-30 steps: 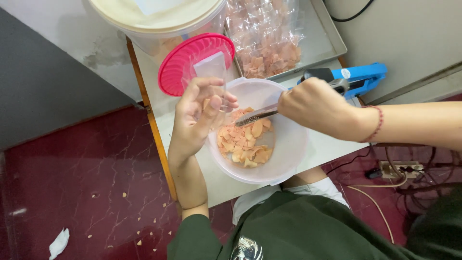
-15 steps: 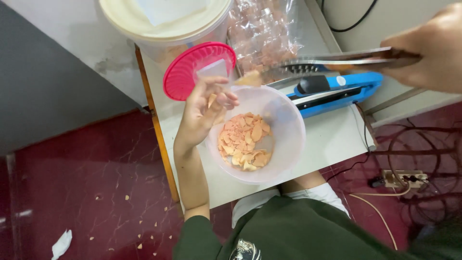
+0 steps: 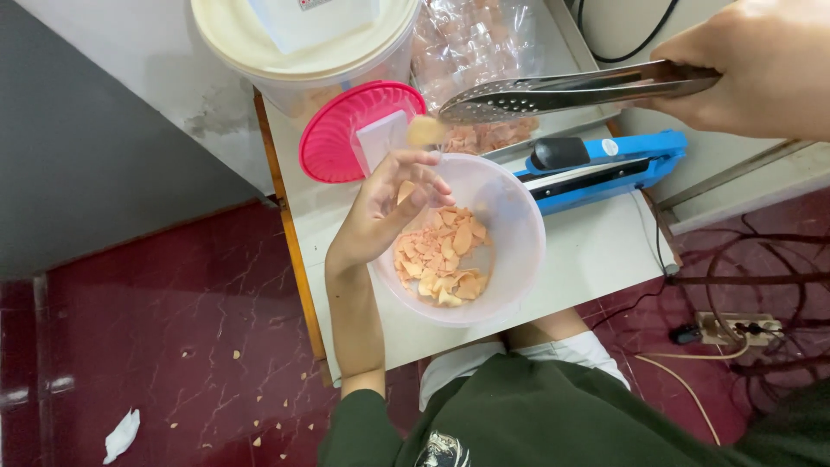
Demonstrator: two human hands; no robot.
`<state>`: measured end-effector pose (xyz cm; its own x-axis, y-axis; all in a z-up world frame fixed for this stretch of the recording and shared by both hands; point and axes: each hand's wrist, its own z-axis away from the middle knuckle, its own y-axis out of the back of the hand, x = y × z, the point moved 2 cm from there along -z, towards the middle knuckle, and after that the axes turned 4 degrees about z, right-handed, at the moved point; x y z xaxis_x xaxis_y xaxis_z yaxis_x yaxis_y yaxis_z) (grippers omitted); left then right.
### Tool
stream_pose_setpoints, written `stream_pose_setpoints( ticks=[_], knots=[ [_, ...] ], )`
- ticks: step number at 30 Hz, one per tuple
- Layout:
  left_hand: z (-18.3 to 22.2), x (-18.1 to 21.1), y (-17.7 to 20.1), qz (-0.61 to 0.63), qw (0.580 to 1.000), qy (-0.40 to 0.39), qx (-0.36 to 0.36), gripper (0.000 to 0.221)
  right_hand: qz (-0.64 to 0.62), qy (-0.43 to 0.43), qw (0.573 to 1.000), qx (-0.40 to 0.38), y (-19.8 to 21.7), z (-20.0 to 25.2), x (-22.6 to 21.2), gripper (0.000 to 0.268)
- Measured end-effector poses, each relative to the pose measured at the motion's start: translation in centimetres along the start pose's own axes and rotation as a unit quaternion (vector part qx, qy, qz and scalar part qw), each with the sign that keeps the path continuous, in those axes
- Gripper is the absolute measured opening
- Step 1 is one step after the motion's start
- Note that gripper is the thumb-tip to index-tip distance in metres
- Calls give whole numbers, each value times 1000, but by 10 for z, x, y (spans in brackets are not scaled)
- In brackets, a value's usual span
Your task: Using tongs to fill small plastic bags with chips and sealing them with a manual heat sealer.
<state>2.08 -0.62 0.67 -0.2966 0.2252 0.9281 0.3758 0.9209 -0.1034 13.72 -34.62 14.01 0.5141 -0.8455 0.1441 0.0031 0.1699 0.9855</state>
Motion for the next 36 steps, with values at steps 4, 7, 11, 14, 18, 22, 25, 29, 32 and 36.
stream_pose_setpoints(
  ticks=[4,7,11,14,18,22,25,29,32,36],
  knots=[
    [-2,-2,2,15,1000,-6,-12,33,11,-6,1000,9,5,3,-6,54],
    [-5,-5,6,40,999,-4,-9,42,-29,-15,999,14,16,16,-15,33],
    [-4,-3,16,51,998,-27,36,38,45,25,997,54,17,27,-31,61],
    [1,5,17,37,996,-39,69,40,203,26,979,-18,11,28,-54,107],
    [7,13,13,50,994,-42,83,40,227,-1,936,-267,19,18,-98,103],
    [14,25,4,59,995,-38,75,39,221,179,949,-137,-24,23,-107,79],
    [19,25,-2,78,993,-54,66,39,303,271,913,35,-49,21,-134,48],
    [17,26,-11,63,995,-42,68,39,421,342,838,56,-91,8,-157,31],
    [17,28,-15,59,995,-27,71,37,443,370,813,83,-116,0,-167,37],
    [17,22,-12,62,995,-31,67,37,457,396,792,83,-129,-5,-172,34]
  ],
)
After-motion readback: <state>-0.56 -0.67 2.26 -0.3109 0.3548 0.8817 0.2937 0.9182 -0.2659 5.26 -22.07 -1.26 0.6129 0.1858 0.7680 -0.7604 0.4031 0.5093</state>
